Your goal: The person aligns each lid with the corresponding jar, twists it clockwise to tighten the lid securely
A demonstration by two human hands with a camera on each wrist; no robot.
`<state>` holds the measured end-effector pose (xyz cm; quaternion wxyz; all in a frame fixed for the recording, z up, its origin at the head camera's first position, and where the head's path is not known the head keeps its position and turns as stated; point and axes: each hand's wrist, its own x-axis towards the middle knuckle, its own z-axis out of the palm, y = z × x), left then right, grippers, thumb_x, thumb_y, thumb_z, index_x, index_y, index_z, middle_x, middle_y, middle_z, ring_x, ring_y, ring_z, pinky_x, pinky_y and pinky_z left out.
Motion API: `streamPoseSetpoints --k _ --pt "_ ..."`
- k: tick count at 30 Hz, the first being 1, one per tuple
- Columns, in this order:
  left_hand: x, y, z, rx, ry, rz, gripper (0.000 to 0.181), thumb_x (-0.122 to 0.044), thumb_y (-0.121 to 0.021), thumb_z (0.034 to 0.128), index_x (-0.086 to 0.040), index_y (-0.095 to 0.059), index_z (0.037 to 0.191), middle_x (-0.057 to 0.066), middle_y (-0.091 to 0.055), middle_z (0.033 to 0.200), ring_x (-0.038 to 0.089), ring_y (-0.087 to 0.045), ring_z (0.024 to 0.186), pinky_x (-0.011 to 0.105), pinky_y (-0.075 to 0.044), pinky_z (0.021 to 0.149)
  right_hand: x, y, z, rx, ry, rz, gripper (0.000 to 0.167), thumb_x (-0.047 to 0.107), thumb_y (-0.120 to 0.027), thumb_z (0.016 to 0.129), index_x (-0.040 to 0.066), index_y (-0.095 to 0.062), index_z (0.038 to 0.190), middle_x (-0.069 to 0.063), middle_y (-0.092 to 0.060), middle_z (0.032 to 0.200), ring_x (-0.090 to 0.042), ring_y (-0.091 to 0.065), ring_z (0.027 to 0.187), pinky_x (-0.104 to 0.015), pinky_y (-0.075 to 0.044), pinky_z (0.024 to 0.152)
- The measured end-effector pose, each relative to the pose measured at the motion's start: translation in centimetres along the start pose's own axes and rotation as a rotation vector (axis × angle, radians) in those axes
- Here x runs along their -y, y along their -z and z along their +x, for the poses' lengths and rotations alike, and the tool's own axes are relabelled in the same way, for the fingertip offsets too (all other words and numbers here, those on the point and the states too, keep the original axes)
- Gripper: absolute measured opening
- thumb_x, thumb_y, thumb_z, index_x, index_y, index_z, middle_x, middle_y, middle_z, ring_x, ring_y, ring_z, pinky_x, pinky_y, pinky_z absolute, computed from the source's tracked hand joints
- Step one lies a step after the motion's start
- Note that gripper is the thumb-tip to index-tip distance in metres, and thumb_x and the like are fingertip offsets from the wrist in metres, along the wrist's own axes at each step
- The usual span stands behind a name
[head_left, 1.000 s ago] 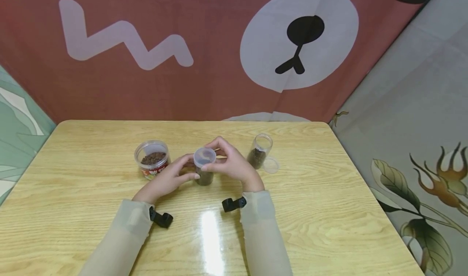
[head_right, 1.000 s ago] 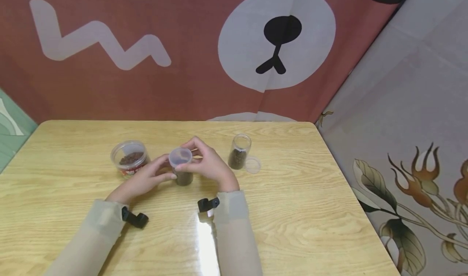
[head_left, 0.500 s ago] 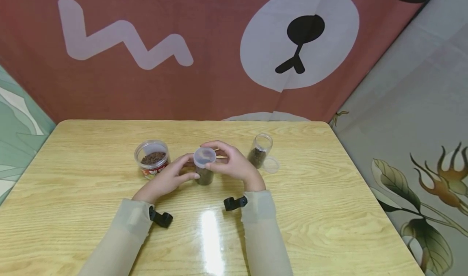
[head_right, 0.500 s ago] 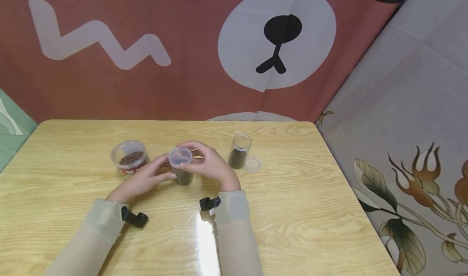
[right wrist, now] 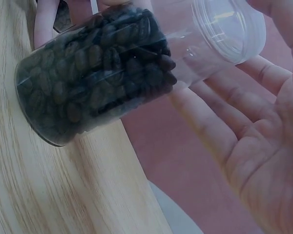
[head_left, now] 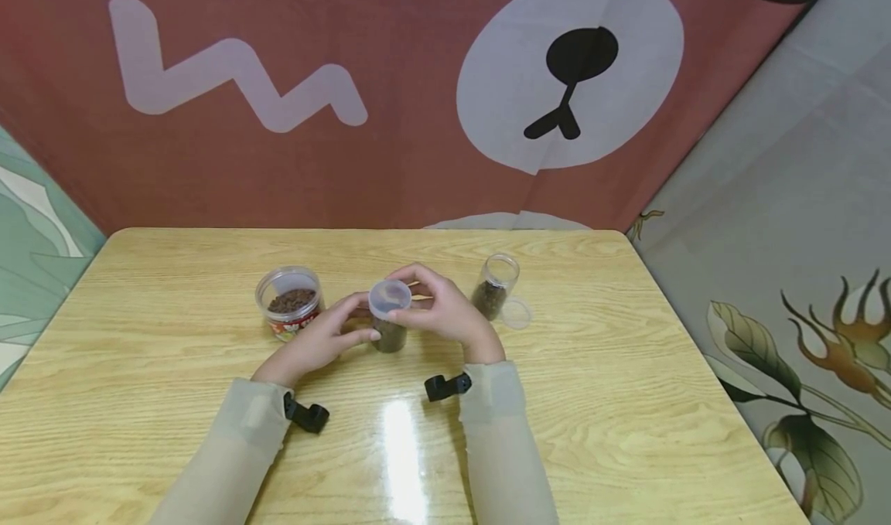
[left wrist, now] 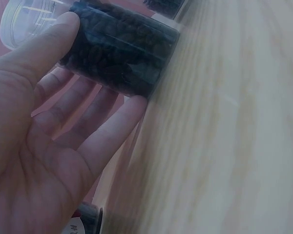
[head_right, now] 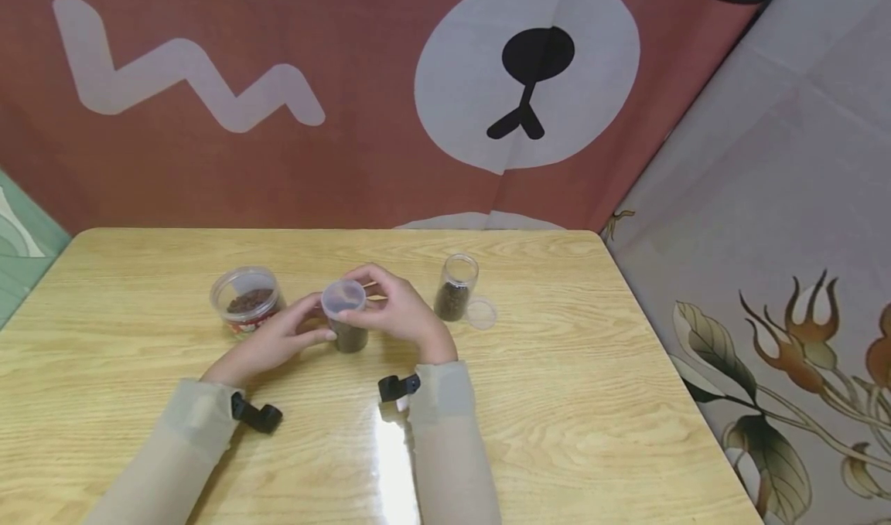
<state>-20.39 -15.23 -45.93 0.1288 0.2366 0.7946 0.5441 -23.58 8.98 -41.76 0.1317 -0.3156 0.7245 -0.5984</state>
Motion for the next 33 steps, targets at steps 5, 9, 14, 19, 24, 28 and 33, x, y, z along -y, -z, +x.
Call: streamPoseSetpoints --k 5,9,14,19,24,28,33 --pt "0.0 -0.03 0.01 0.004 0.004 0.001 0.06 -0.029 -0.067 0.1 -0.017 -0.041 0.153 0.009 -0.047 0.152 0.034 -0.046 0.139 0.058 -0.039 0.112 0.12 -0.04 -0.06 -0.017 -0.004 -0.019 0.04 0.005 -0.076 0.091 0.01 -0.061 0.126 -0.006 -0.062 0.123 -0.022 -0.064 0.112 -0.042 -0.056 0.096" --pt "0.12 -0.06 0.1 0.006 0.002 -0.008 0.059 -0.028 -0.067 0.1002 -0.018 -0.041 0.152 0.008 -0.047 0.151 0.033 -0.046 0.139 0.057 -0.04 0.111 0.21 -0.05 -0.1 -0.022 -0.01 -0.033 0.041 0.005 -0.077 0.09 0.01 -0.06 0.128 -0.006 -0.062 0.124 -0.022 -0.064 0.113 -0.039 -0.055 0.098" --pt "0.02 -0.08 0.11 0.003 -0.003 -0.009 0.058 -0.026 -0.067 0.1002 -0.017 -0.041 0.152 0.008 -0.047 0.15 0.034 -0.046 0.139 0.057 -0.041 0.111 0.19 0.16 -0.22 0.003 -0.011 -0.001 0.05 0.001 -0.074 0.091 0.003 -0.055 0.137 -0.011 -0.058 0.131 -0.026 -0.062 0.117 -0.04 -0.054 0.1" --pt "-0.01 -0.06 0.15 -0.003 0.0 0.003 0.058 -0.025 -0.067 0.0999 -0.016 -0.042 0.152 0.009 -0.049 0.15 0.034 -0.047 0.138 0.057 -0.041 0.111 0.06 0.46 -0.4 0.044 0.002 0.07 0.055 -0.005 -0.068 0.092 -0.002 -0.049 0.143 -0.018 -0.054 0.136 -0.032 -0.06 0.12 -0.042 -0.054 0.1" --pt "0.12 -0.03 0.18 -0.006 -0.008 0.006 0.057 -0.024 -0.067 0.0999 -0.015 -0.043 0.151 0.01 -0.049 0.149 0.034 -0.047 0.138 0.056 -0.04 0.112 -0.14 0.56 -0.39 0.061 -0.001 0.102 0.051 -0.005 -0.068 0.092 -0.001 -0.053 0.141 -0.018 -0.056 0.136 -0.03 -0.061 0.12 -0.041 -0.055 0.099" --pt "0.14 -0.02 0.09 -0.004 -0.002 0.003 0.058 -0.025 -0.067 0.0998 -0.016 -0.042 0.151 0.009 -0.049 0.149 0.035 -0.046 0.139 0.058 -0.039 0.112 -0.26 0.51 -0.31 0.064 0.019 0.104 0.049 -0.005 -0.068 0.092 -0.001 -0.055 0.139 -0.018 -0.058 0.135 -0.029 -0.062 0.12 -0.042 -0.055 0.098" --pt "0.06 -0.03 -0.04 0.002 0.01 0.002 0.058 -0.028 -0.067 0.0997 -0.017 -0.043 0.151 0.009 -0.048 0.15 0.035 -0.045 0.14 0.059 -0.038 0.113 -0.34 0.47 -0.28 0.05 0.032 0.082 0.047 -0.005 -0.07 0.091 0.0 -0.057 0.136 -0.017 -0.059 0.131 -0.029 -0.062 0.119 -0.044 -0.055 0.098"
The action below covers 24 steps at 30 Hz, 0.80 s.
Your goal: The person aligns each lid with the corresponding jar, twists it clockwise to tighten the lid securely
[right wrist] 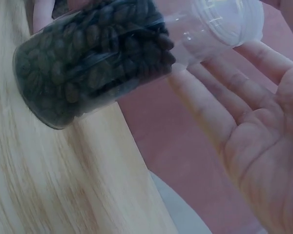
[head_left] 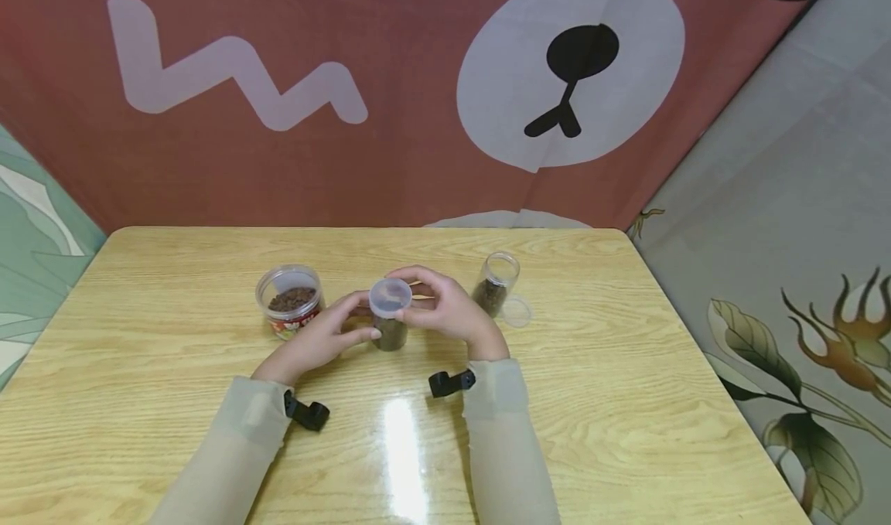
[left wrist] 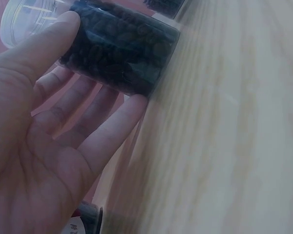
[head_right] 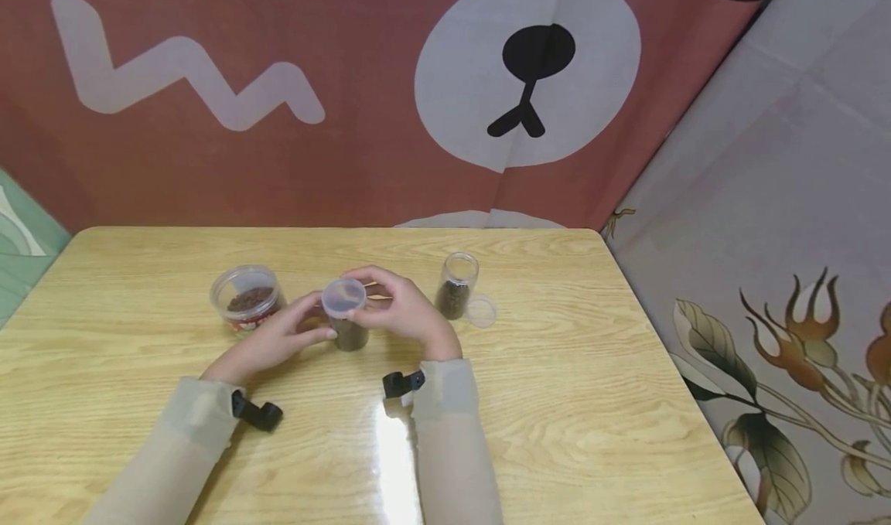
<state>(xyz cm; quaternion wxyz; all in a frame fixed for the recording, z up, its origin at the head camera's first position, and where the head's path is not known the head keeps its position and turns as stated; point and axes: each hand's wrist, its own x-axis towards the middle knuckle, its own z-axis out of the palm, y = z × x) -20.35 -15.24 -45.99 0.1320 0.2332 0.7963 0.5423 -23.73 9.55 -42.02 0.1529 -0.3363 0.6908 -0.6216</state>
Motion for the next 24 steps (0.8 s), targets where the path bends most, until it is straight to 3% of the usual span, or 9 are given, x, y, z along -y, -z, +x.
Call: streamPoseSetpoints --k 10,24 --pt "-0.07 -0.03 -0.09 0.004 0.017 -0.004 0.059 -0.03 -0.067 0.0998 -0.015 -0.042 0.152 0.011 -0.047 0.151 0.036 -0.044 0.14 0.06 -0.037 0.113 0.18 -0.07 0.03 -0.035 0.006 -0.097 0.044 0.0 -0.074 0.091 0.003 -0.061 0.133 -0.013 -0.063 0.127 -0.026 -0.062 0.117 -0.043 -0.054 0.1" --pt "0.22 0.02 -0.04 0.007 0.002 -0.002 0.059 -0.029 -0.067 0.1 -0.015 -0.042 0.152 0.011 -0.048 0.15 0.035 -0.045 0.139 0.058 -0.04 0.112 0.25 0.05 -0.06 -0.022 -0.008 -0.089 0.047 0.0 -0.074 0.091 0.004 -0.06 0.135 -0.013 -0.062 0.129 -0.026 -0.061 0.119 -0.043 -0.052 0.102"
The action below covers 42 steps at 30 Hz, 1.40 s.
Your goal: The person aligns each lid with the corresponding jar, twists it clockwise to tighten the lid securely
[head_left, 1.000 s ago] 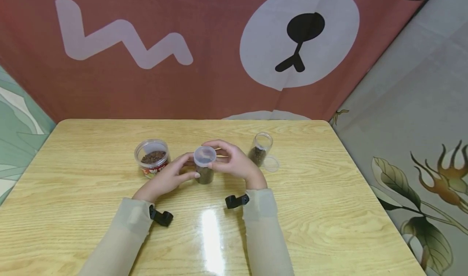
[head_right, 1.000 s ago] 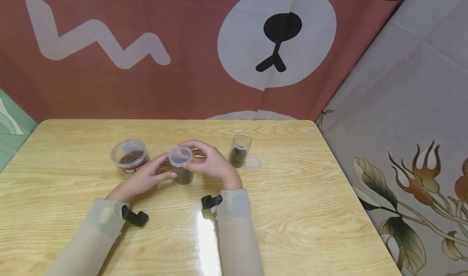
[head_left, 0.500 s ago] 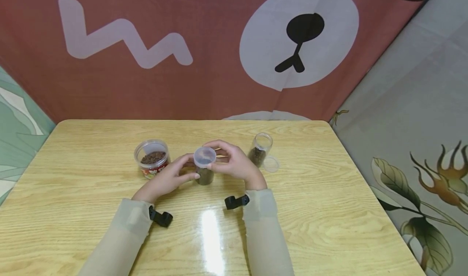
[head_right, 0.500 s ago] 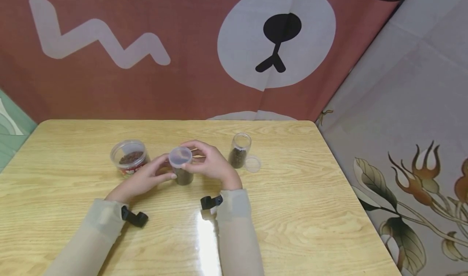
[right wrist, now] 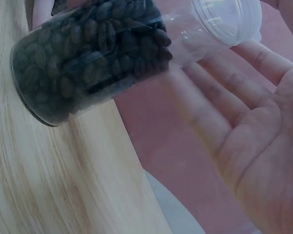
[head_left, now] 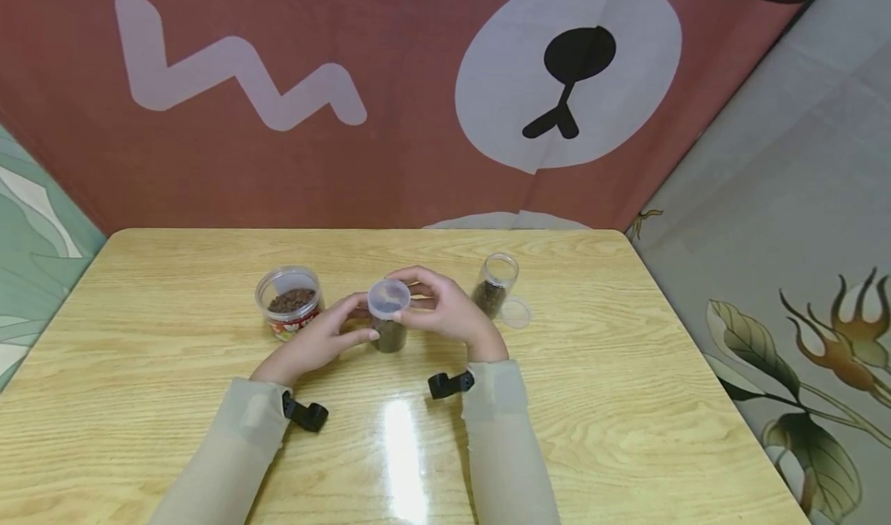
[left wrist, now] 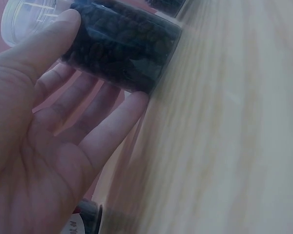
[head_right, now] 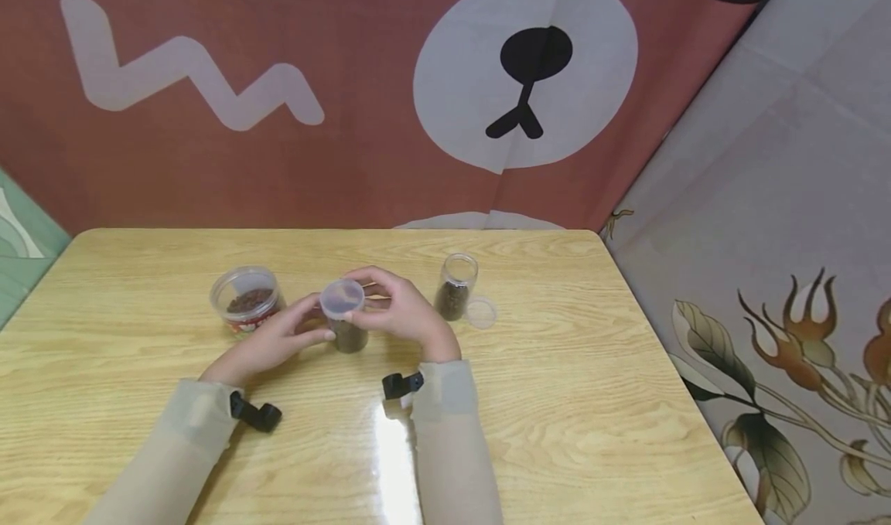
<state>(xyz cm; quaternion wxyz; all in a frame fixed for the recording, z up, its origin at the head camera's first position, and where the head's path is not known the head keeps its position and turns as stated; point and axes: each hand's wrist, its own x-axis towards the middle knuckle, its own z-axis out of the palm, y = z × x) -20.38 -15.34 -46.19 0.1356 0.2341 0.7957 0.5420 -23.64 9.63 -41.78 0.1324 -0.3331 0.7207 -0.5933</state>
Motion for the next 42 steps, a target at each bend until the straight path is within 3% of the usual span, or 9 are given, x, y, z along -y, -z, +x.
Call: streamPoseSetpoints --k 10,21,42 --pt "-0.01 0.11 0.03 0.004 -0.017 0.004 0.058 -0.027 -0.067 0.1002 -0.014 -0.043 0.151 0.01 -0.048 0.15 0.035 -0.046 0.138 0.057 -0.039 0.113 0.1 0.35 -0.24 0.002 -0.079 0.024 0.058 -0.003 -0.077 0.087 0.004 -0.055 0.14 -0.012 -0.058 0.131 -0.031 -0.057 0.119 -0.042 -0.057 0.095" --pt "-0.05 0.16 0.04 0.009 -0.007 -0.012 0.058 -0.026 -0.066 0.1008 -0.012 -0.042 0.152 0.011 -0.048 0.15 0.035 -0.047 0.138 0.057 -0.04 0.112 -0.23 0.76 -0.37 0.032 -0.178 -0.035 0.051 0.001 -0.08 0.086 0.004 -0.057 0.131 -0.011 -0.058 0.131 -0.029 -0.058 0.118 -0.035 -0.057 0.095" --pt "0.12 0.12 0.07 -0.024 -0.049 0.032 0.052 -0.023 -0.064 0.1018 -0.013 -0.045 0.149 0.012 -0.049 0.15 0.038 -0.049 0.136 0.058 -0.04 0.111 -0.78 0.63 -0.34 0.02 -0.185 -0.048 0.047 0.006 -0.08 0.088 0.01 -0.059 0.129 -0.007 -0.059 0.129 -0.027 -0.059 0.116 -0.038 -0.058 0.093"
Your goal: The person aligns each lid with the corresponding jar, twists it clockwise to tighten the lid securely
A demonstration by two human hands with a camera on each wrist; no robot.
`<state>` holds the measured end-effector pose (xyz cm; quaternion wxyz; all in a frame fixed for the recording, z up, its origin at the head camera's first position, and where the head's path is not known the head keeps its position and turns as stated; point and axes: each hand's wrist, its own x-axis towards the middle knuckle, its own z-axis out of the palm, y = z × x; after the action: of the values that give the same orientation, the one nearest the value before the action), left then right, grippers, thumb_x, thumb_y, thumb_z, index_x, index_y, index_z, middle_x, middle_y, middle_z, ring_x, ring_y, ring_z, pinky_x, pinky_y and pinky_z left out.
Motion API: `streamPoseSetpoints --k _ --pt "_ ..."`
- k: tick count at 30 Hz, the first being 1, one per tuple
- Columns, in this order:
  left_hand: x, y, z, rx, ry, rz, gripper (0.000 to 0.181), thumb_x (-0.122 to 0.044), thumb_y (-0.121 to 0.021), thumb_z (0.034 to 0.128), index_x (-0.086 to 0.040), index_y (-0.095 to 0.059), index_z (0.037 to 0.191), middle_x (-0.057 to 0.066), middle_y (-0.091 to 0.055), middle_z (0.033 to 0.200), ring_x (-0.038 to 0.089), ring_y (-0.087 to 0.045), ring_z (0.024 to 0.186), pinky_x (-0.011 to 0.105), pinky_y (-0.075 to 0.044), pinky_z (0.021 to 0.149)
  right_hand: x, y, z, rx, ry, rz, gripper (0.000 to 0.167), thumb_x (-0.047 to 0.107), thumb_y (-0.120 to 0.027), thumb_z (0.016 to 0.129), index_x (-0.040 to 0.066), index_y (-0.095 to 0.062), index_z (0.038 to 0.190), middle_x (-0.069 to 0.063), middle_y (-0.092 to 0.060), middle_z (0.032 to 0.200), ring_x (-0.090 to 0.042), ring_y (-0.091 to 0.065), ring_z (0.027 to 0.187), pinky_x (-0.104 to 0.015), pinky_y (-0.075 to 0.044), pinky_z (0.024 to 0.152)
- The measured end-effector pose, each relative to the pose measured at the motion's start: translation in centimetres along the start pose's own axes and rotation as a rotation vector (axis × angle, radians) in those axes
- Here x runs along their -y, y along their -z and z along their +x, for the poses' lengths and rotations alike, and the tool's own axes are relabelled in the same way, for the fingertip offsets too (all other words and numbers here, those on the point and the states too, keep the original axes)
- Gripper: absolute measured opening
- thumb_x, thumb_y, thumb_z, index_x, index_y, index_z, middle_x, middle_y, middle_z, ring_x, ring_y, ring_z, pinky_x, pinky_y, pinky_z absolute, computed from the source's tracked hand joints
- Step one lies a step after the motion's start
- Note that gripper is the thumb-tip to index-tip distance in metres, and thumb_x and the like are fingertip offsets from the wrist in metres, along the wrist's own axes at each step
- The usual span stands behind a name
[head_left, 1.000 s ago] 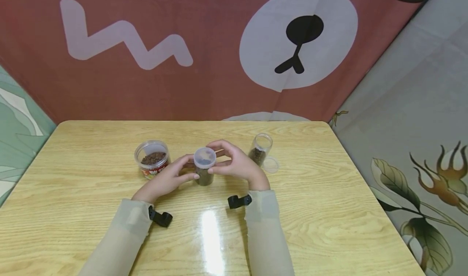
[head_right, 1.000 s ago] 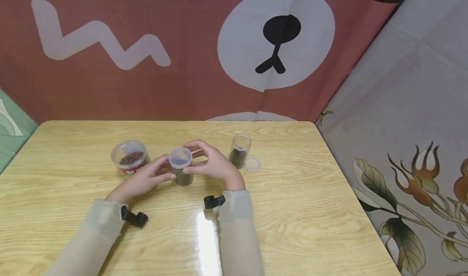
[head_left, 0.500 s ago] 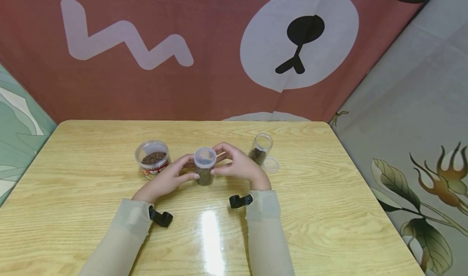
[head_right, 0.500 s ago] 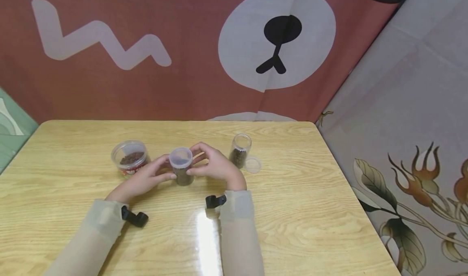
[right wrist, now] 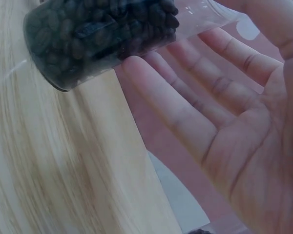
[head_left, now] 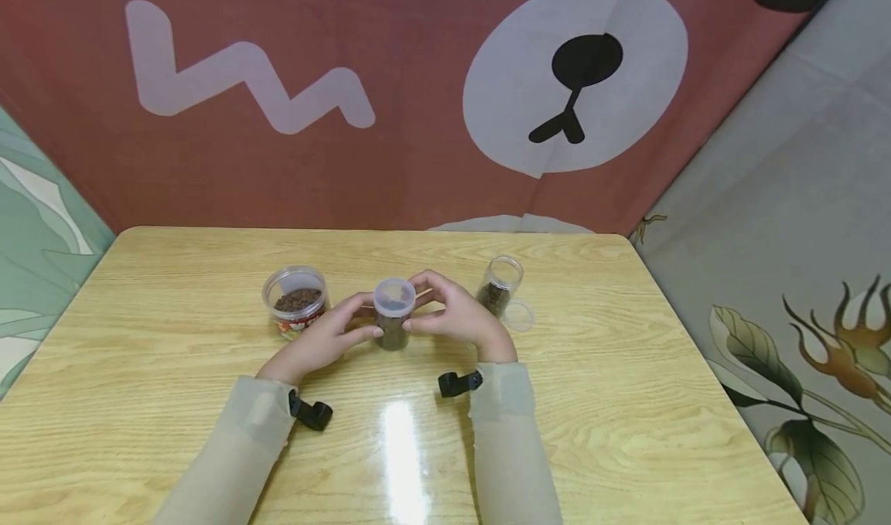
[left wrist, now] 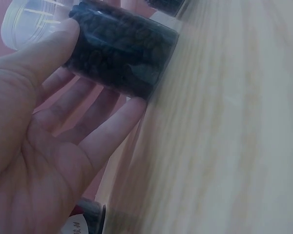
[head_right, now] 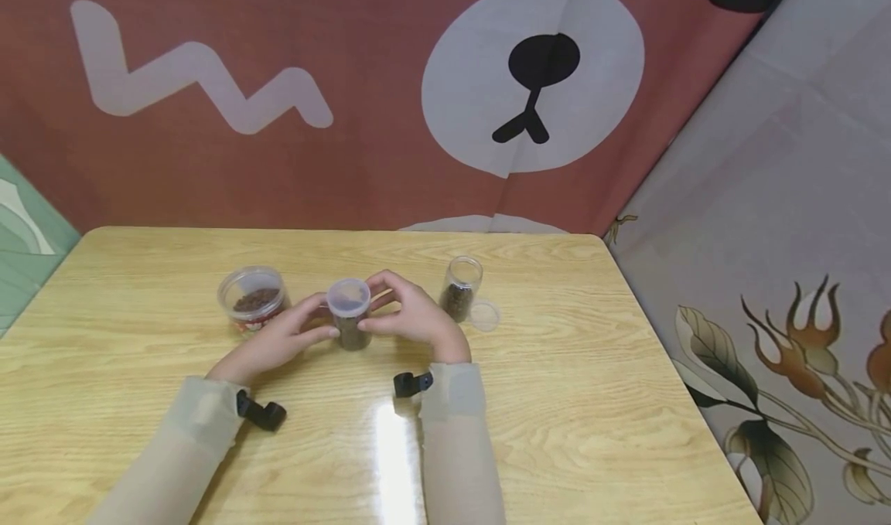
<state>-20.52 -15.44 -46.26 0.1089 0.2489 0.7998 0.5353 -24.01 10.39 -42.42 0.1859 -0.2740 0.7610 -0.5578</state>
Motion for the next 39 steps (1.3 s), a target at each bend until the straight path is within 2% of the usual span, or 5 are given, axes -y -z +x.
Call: streamPoseSetpoints --k 13,18,23,32,39 --pt "-0.4 -0.1 0.2 -0.078 0.02 0.079 0.051 -0.019 -0.058 0.1048 -0.007 -0.042 0.151 0.022 -0.046 0.148 0.041 -0.046 0.136 0.057 -0.039 0.113 -0.2 -1.0 0.8 -0.071 0.006 -0.108 0.054 0.01 -0.079 0.09 0.013 -0.054 0.137 -0.004 -0.057 0.135 -0.024 -0.06 0.118 -0.034 -0.057 0.093" --pt "-0.2 -0.1 0.2 -0.112 0.051 0.15 0.053 -0.023 -0.055 0.1065 -0.008 -0.039 0.154 0.024 -0.043 0.149 0.042 -0.045 0.137 0.06 -0.038 0.112 -0.2 -1.4 1.1 -0.091 0.01 -0.123 0.053 0.01 -0.076 0.093 0.011 -0.052 0.14 -0.005 -0.056 0.136 -0.025 -0.06 0.119 -0.032 -0.057 0.093" --pt "-0.1 -0.2 0.3 -0.149 0.049 0.198 0.053 -0.023 -0.051 0.1081 -0.007 -0.037 0.156 0.025 -0.041 0.151 0.044 -0.044 0.138 0.061 -0.038 0.111 -0.4 -1.8 1.3 -0.122 -0.002 -0.124 0.054 0.011 -0.073 0.094 0.01 -0.049 0.143 -0.008 -0.056 0.136 -0.027 -0.059 0.12 -0.033 -0.057 0.094" --pt "-0.4 -0.6 0.5 -0.19 0.091 0.252 0.054 -0.021 -0.05 0.1086 -0.004 -0.033 0.157 0.027 -0.039 0.152 0.045 -0.043 0.138 0.062 -0.037 0.112 -0.5 -2.0 1.6 -0.151 -0.009 -0.151 0.057 0.012 -0.072 0.096 0.012 -0.047 0.146 -0.009 -0.055 0.136 -0.028 -0.059 0.12 -0.037 -0.057 0.093" --pt "-0.7 -1.0 0.5 -0.224 0.084 0.264 0.055 -0.018 -0.05 0.1085 -0.001 -0.03 0.157 0.029 -0.041 0.151 0.045 -0.047 0.135 0.061 -0.041 0.109 -0.5 -2.2 1.8 -0.16 -0.022 -0.146 0.057 0.014 -0.071 0.097 0.013 -0.046 0.148 -0.009 -0.054 0.137 -0.029 -0.058 0.122 -0.039 -0.056 0.095"
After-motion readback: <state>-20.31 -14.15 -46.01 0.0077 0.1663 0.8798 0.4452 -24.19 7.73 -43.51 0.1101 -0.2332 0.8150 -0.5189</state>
